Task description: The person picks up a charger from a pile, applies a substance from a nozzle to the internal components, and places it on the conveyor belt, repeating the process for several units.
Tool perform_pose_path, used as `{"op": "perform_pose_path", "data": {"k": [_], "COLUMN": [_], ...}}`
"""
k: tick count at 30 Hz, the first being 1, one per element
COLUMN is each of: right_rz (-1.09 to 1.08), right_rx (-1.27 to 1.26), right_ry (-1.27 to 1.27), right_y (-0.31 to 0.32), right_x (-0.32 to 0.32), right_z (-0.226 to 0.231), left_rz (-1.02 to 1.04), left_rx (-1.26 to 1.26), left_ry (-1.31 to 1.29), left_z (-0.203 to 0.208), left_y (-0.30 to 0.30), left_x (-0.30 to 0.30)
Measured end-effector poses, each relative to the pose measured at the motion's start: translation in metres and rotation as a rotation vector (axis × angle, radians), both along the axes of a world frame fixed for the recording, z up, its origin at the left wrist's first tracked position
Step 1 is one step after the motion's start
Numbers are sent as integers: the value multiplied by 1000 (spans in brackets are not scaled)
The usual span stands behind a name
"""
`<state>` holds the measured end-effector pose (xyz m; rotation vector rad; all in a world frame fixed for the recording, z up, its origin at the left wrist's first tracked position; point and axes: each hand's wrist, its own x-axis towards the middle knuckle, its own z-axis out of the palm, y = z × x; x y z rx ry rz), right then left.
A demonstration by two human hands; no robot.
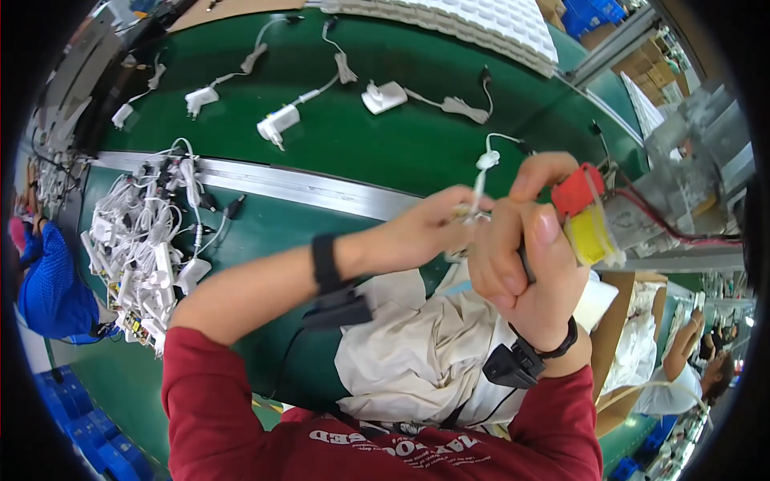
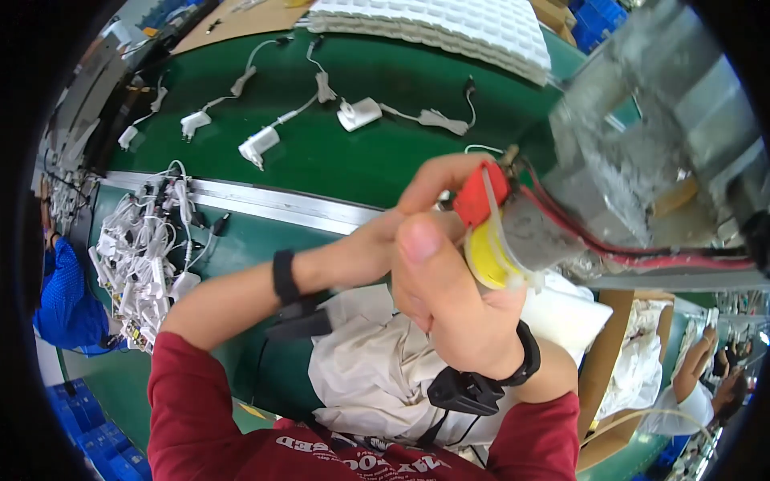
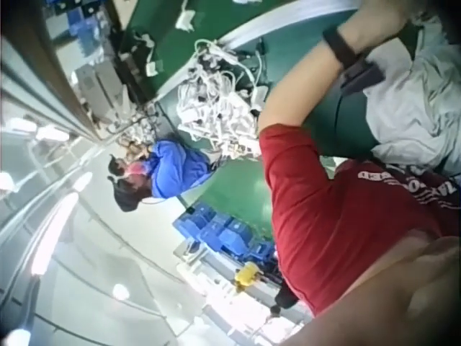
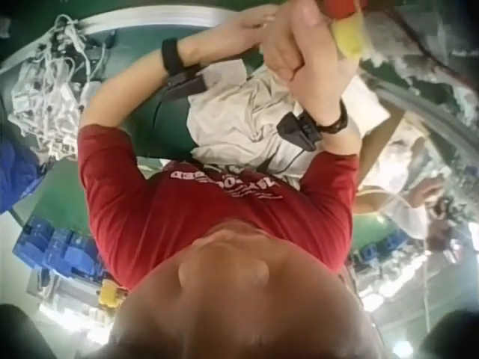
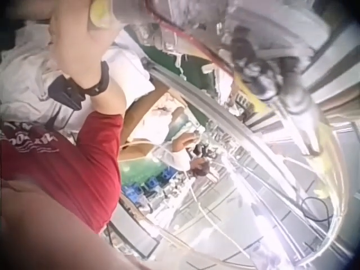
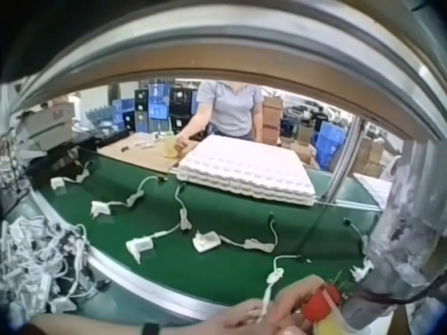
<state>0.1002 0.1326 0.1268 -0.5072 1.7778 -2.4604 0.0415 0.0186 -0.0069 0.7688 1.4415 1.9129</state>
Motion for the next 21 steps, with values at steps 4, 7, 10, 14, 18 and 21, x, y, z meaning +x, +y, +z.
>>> {"op": "perform_pose_path", "data": {"k": [4, 7, 10, 14, 18, 21], "right_rz": [-31, -4, -14, -30, -36, -33], "right_rx": [-22, -24, -15, -22, -3, 6], "right_ry": [-68, -63, -74, -101, -87, -50], "right_y": [-2, -5, -1, -2, -3, 3], "right_x": [6, 5, 5, 3, 1, -3], "right_z": [3, 1, 6, 4, 1, -4], "left_rz": [109, 84, 96, 195, 465, 806], "left_rx": [292, 155, -87, -311, -402, -951], "left_ry": [326, 525, 663, 787, 1323, 1498], "left_z": [40, 49, 39, 30, 19, 30], "left_y": [55, 76, 88, 83, 81, 28], "left_x": [-60, -71, -67, -63, -101, -108]}}
